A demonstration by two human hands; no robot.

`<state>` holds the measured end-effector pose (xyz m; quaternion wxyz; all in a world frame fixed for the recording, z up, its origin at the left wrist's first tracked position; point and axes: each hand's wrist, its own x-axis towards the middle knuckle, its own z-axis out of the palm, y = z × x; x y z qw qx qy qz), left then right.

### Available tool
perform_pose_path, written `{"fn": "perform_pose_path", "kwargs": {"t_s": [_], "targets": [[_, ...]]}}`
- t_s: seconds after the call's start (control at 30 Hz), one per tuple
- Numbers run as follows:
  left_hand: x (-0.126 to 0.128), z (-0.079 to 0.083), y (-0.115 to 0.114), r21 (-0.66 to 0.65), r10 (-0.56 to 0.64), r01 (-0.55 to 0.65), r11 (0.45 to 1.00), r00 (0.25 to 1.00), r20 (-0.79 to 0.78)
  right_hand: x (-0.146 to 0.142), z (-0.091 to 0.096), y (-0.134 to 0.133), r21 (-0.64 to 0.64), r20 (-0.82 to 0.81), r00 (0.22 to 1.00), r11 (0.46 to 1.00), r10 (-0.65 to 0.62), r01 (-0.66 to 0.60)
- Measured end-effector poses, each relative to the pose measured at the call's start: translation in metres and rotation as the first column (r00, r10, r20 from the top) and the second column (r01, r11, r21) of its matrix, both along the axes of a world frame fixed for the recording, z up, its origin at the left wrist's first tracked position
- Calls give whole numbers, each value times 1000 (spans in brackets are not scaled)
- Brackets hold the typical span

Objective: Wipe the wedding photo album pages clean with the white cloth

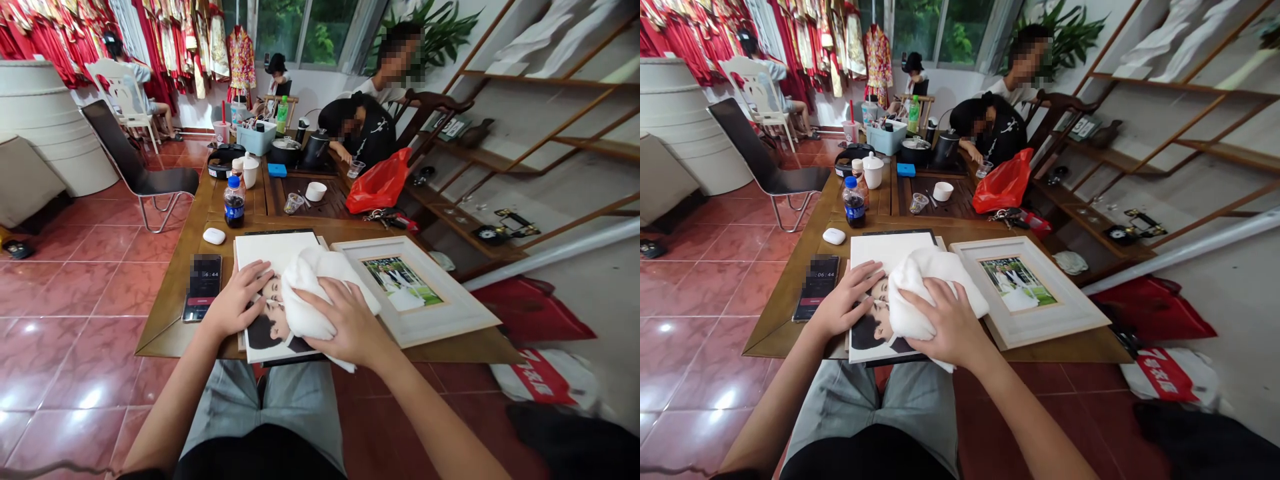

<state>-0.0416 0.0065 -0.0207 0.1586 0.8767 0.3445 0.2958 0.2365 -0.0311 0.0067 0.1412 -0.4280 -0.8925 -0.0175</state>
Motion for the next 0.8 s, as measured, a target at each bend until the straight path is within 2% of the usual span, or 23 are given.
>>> {"fn": "perform_pose_path", "kwargs": {"t_s": [0.2,0.4,0.57,0.67,0.8], "targets": [[0,-1,4,-7,2,-2,1000,1000,-19,-7,4,36,-28,19,998,998,-64,64],[-1,2,3,-30,-4,3,1000,1000,-12,-20,7,86,-75,16,994,991,-109,110],[-1,2,1,-49,6,-7,999,1000,-19,-31,6,120,-63,-10,990,989,-138,137],[-1,1,0,-62,20,-22,998,999,-30,-35,6,127,-55,-21,990,989,-137,135],[0,0,0,-70,30,-32,997,999,-22,-33,8,117,-65,-19,996,994,-86,85]]}}
